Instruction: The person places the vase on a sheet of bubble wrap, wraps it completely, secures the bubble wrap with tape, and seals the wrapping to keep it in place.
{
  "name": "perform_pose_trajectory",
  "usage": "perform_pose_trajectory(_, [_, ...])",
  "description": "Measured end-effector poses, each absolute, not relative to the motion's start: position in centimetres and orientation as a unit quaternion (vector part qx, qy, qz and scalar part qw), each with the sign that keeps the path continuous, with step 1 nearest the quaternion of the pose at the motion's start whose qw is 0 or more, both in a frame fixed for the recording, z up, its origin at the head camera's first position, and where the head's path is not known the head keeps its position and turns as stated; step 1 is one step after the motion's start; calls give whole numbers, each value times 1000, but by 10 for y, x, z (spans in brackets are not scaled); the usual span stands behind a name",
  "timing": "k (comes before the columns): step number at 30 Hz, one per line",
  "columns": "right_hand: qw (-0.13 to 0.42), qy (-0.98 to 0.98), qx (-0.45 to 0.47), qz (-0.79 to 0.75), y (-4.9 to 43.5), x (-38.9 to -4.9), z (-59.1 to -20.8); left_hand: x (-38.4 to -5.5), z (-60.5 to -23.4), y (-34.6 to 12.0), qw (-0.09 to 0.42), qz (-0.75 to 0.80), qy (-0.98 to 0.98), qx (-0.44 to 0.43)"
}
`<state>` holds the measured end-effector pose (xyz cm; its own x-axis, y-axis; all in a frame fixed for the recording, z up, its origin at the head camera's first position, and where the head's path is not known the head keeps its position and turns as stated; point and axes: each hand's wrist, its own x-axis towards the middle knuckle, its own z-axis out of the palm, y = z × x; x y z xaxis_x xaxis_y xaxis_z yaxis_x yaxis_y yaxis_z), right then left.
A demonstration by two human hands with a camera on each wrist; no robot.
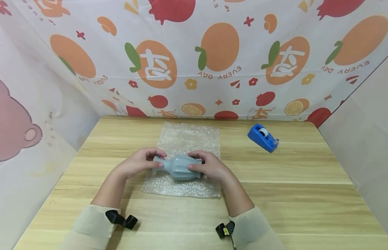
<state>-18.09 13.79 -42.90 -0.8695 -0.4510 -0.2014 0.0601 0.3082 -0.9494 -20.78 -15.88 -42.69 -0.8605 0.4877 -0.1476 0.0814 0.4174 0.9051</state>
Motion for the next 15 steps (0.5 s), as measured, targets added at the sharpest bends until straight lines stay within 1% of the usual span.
perform_pose_trajectory(15, [221, 783, -131, -566, 138, -182, -427, -209, -425, -158, 202, 505, 822, 171])
